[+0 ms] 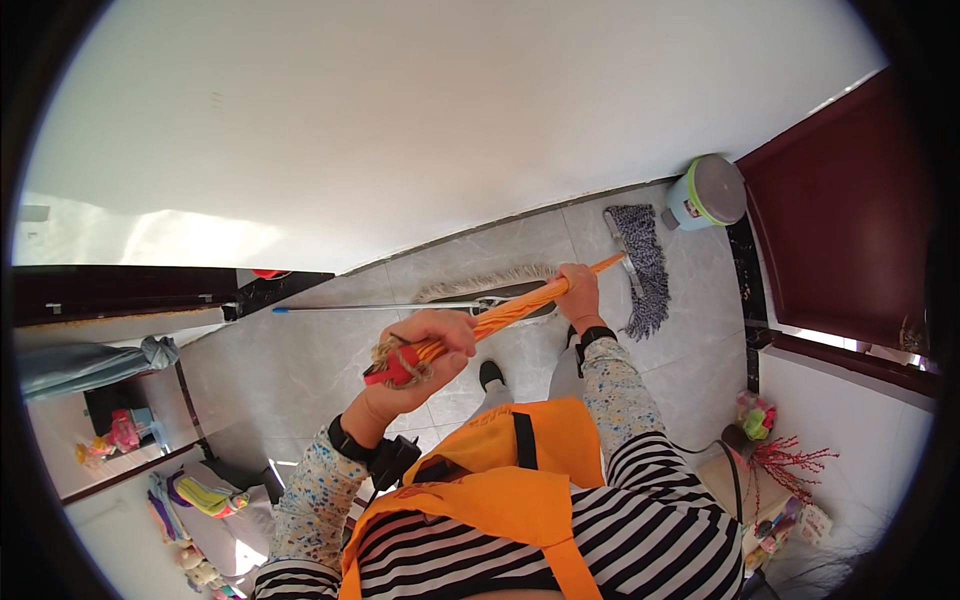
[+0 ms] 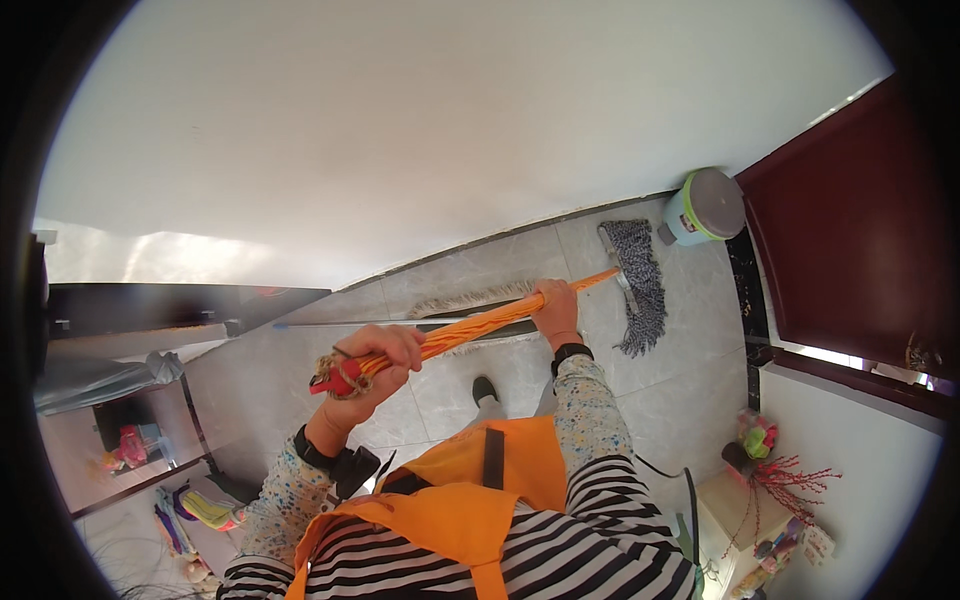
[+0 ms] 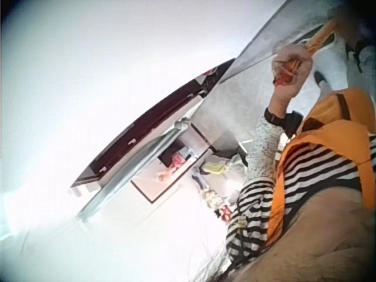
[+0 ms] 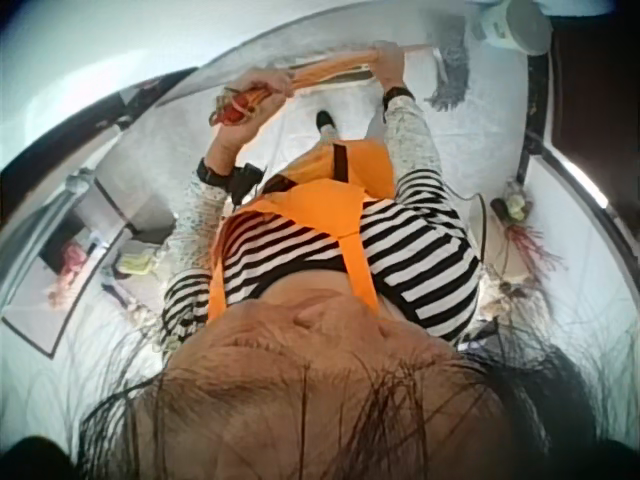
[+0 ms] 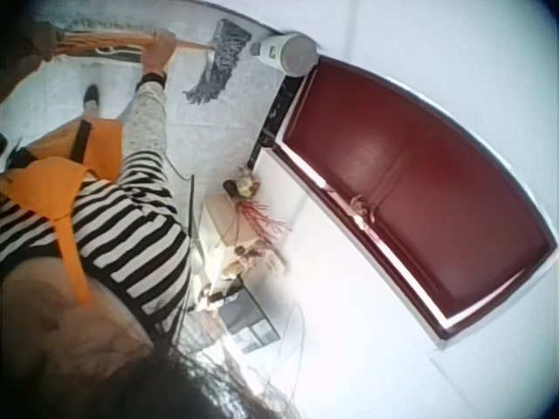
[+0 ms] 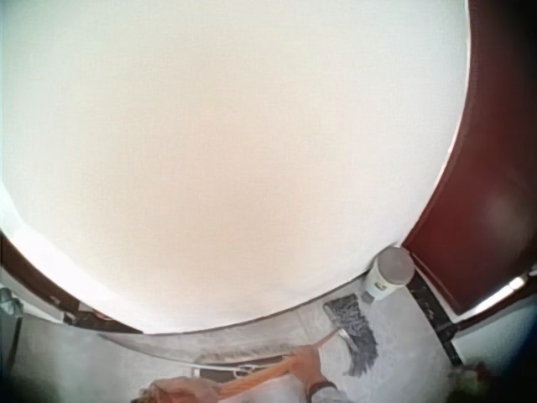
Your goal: The person mops the tiled floor of a living room using a flat mop and a traditional string mop. They move around furniture, including a sofa and a chair, to clean different areas. The person also handles a red bucket and a broom during the cleaning process.
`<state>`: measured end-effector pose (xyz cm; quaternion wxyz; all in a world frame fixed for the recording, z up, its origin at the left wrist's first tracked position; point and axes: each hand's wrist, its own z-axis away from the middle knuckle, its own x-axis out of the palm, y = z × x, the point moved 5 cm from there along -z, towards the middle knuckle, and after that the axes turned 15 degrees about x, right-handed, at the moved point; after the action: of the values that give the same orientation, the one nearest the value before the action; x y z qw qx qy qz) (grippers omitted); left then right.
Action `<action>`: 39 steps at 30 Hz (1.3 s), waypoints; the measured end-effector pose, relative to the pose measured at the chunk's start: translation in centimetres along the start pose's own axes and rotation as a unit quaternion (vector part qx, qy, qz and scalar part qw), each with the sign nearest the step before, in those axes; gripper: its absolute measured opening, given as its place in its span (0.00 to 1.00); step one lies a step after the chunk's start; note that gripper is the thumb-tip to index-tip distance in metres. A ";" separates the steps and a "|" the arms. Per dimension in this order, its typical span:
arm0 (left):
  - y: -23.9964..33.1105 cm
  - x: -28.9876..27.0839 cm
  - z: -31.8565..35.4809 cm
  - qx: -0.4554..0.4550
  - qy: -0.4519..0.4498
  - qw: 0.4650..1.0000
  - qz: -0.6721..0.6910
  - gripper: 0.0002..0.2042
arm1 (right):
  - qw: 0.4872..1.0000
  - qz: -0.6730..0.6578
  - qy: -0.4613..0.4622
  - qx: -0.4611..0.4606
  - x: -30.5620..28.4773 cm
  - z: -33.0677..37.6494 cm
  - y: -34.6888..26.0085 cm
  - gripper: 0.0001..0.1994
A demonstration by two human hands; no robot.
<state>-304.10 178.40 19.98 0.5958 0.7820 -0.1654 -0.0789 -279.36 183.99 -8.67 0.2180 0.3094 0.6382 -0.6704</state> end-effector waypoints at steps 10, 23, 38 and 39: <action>10.5 -5.8 14.4 -0.013 0.176 0.978 -0.114 0.06 | 0.965 -0.031 -0.226 -0.130 11.5 9.3 -13.5 0.06; 12.9 -9.1 5.6 -0.011 0.143 0.976 -0.165 0.42 | 0.967 -0.168 -0.161 -0.102 9.7 1.5 -15.2 0.09; -26.5 -25.1 35.6 -0.084 -0.507 0.628 -0.584 0.04 | 0.913 -0.393 0.011 0.111 -7.0 -2.7 -2.5 0.03; -30.5 -26.0 35.6 -0.153 -0.454 0.638 -0.603 0.04 | 0.914 -0.387 0.031 0.116 -7.2 -3.1 -2.1 0.04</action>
<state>-334.75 162.48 -21.02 0.3766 0.4717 0.1080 -0.7900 -275.22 186.48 -2.13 -0.1154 0.0819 0.6320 -0.7619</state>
